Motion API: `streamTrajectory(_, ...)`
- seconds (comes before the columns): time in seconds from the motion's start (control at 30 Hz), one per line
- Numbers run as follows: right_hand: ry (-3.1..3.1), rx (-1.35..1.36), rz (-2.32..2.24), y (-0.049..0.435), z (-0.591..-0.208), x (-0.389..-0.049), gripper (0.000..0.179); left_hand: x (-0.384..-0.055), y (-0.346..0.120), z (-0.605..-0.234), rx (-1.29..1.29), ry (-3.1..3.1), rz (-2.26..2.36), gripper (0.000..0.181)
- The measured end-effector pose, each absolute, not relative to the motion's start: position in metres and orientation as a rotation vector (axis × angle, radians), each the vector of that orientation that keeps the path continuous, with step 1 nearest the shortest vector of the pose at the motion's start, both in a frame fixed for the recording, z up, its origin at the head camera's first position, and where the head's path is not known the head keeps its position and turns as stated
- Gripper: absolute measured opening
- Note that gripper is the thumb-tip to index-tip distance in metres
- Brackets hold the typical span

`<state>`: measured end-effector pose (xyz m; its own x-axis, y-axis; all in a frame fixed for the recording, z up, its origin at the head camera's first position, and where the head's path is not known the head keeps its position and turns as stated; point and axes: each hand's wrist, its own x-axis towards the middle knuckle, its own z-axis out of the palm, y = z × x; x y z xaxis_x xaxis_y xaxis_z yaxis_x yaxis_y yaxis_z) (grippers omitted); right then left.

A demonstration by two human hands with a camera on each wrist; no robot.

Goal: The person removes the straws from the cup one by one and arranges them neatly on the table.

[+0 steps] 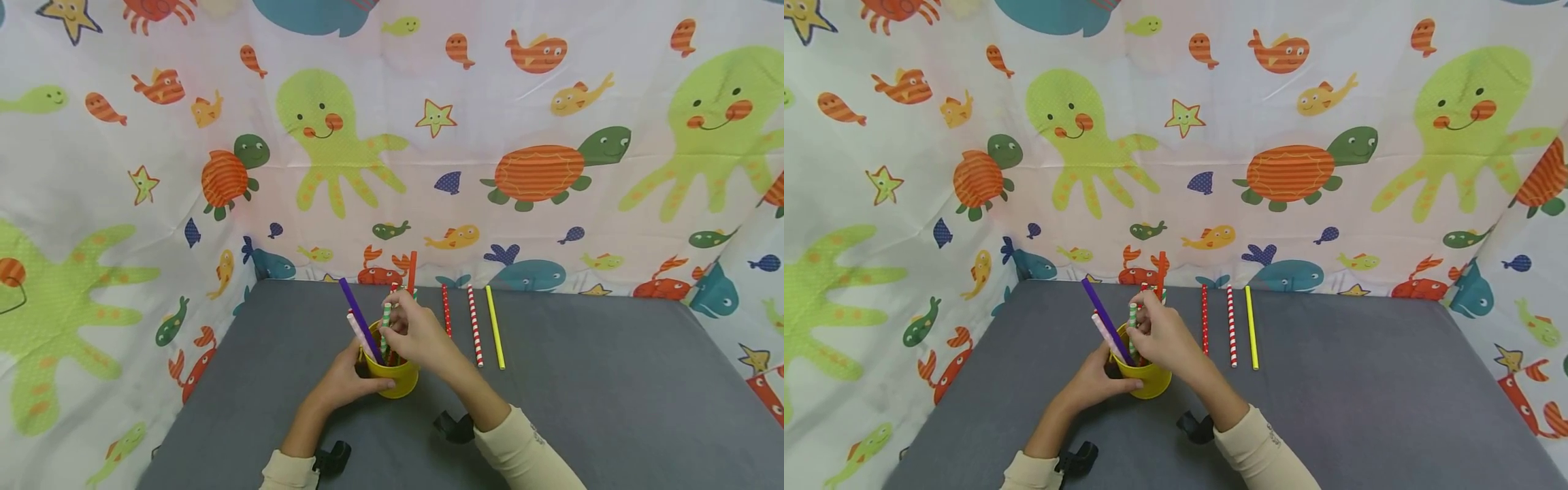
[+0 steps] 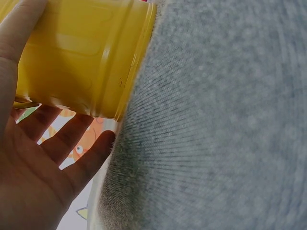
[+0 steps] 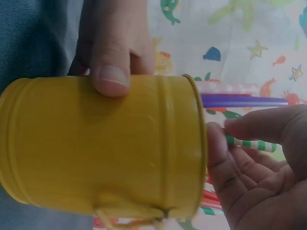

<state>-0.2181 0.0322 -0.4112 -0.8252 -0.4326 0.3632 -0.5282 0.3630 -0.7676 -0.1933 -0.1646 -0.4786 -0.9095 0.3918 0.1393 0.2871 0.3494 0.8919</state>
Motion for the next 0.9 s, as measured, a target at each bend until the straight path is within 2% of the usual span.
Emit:
streamTrajectory(0.27, -2.646, 0.889, 1.403, 0.027, -0.419, -0.218, 0.023, -0.196, -0.163, -0.481, 0.658, 2.502, 1.633, 0.092)
streamTrajectory(0.33, -2.671, 0.899, 1.388, 0.027, -0.420, -0.218, 0.022, -0.196, -0.164, -0.480, 0.664, 2.497, 1.632, 0.092)
streamTrajectory(0.57, -2.707, 0.944, 1.319, 0.026, -0.422, -0.219, 0.019, -0.215, -0.170, -0.518, 0.665, 2.532, 1.610, 0.095)
streamTrajectory(0.9, -2.716, 0.983, 1.290, 0.025, -0.424, -0.217, 0.017, -0.213, -0.171, -0.521, 0.666, 2.537, 1.612, 0.095)
